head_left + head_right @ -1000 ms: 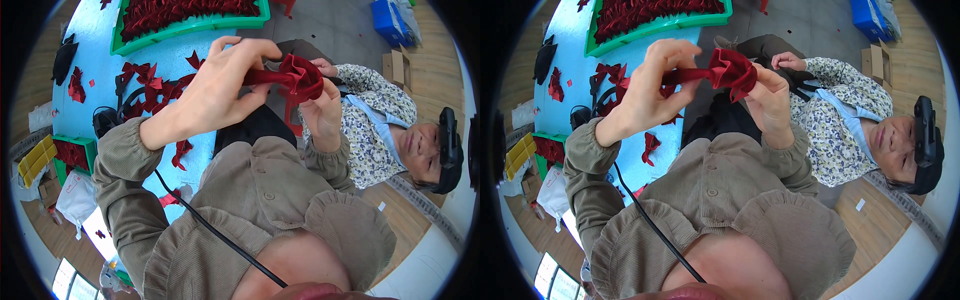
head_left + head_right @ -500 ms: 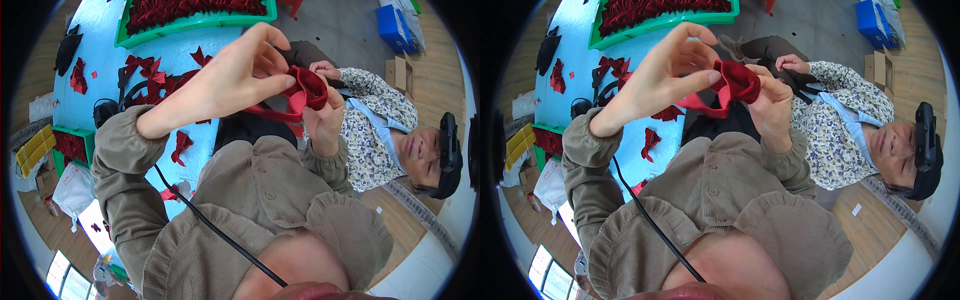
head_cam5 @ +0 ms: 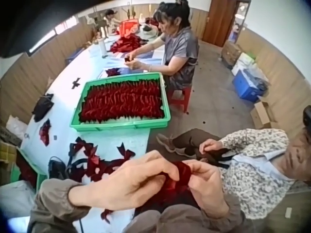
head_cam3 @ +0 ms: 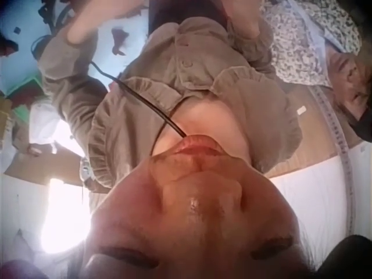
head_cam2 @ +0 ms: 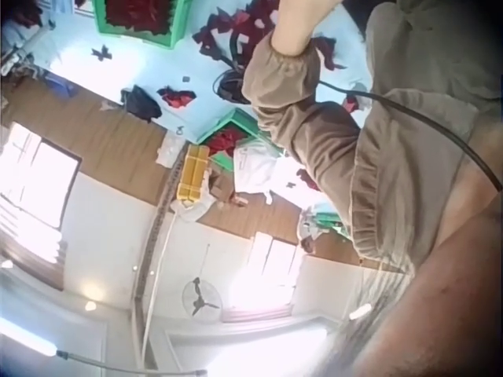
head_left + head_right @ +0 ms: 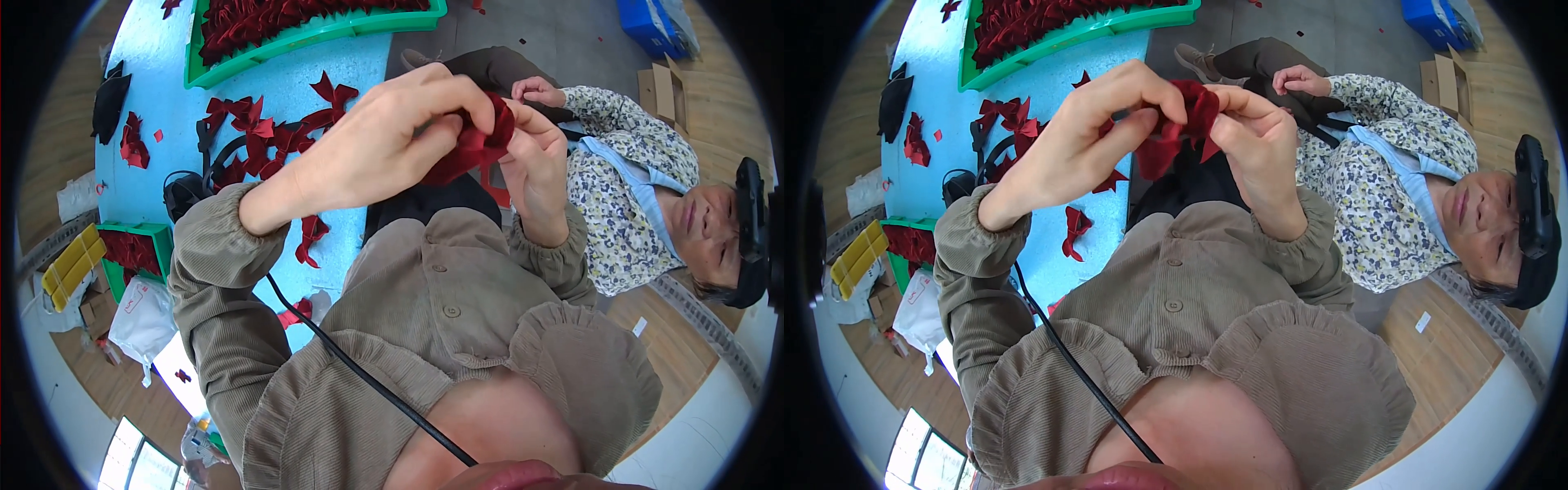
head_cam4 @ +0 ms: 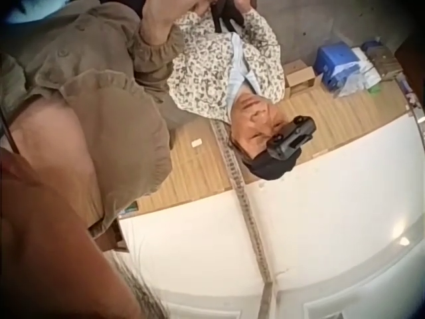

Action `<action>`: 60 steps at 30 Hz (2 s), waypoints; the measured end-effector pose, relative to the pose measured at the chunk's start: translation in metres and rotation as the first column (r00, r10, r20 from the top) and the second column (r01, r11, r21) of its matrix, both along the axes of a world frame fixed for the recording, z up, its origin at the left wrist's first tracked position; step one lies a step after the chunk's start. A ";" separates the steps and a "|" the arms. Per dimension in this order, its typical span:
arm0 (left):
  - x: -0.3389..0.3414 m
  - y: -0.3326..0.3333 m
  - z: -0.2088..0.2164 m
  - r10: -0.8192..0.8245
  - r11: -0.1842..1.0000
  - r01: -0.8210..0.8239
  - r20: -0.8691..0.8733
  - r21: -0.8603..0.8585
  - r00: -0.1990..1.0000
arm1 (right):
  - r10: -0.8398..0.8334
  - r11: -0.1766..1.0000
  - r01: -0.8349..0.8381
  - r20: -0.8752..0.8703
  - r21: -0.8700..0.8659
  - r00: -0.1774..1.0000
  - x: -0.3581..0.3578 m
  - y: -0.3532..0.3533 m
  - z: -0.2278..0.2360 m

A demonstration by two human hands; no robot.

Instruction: Assembling and folding red fabric into decorative ribbon bows at a workstation.

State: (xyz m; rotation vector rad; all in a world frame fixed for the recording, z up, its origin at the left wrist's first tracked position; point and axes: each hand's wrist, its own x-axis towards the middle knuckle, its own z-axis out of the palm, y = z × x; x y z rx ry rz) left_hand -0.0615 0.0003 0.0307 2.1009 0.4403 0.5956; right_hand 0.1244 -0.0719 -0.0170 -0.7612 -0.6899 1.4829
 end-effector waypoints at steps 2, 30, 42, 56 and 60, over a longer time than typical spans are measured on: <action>0.002 0.000 0.000 -0.010 0.998 0.006 -0.063 -0.062 0.998 | -0.026 0.999 0.027 0.019 -0.032 0.999 0.001 0.002 0.003; -0.018 0.009 -0.011 -0.031 0.775 -0.253 -0.435 -0.579 0.900 | -0.016 1.000 0.017 0.052 -0.021 0.999 0.008 0.015 0.011; -0.009 0.000 0.009 0.325 0.892 -0.315 0.024 0.323 0.945 | 0.013 1.000 -0.012 0.079 -0.020 0.997 -0.003 0.008 0.013; -0.010 0.010 0.022 0.147 0.987 -0.138 0.120 -0.087 0.982 | 0.187 0.980 -0.175 -0.136 0.092 0.973 0.000 0.014 0.023; -0.010 0.017 0.033 0.195 0.670 -0.109 0.033 -0.735 0.980 | 0.207 0.974 -0.195 -0.111 0.111 0.972 0.000 0.014 0.027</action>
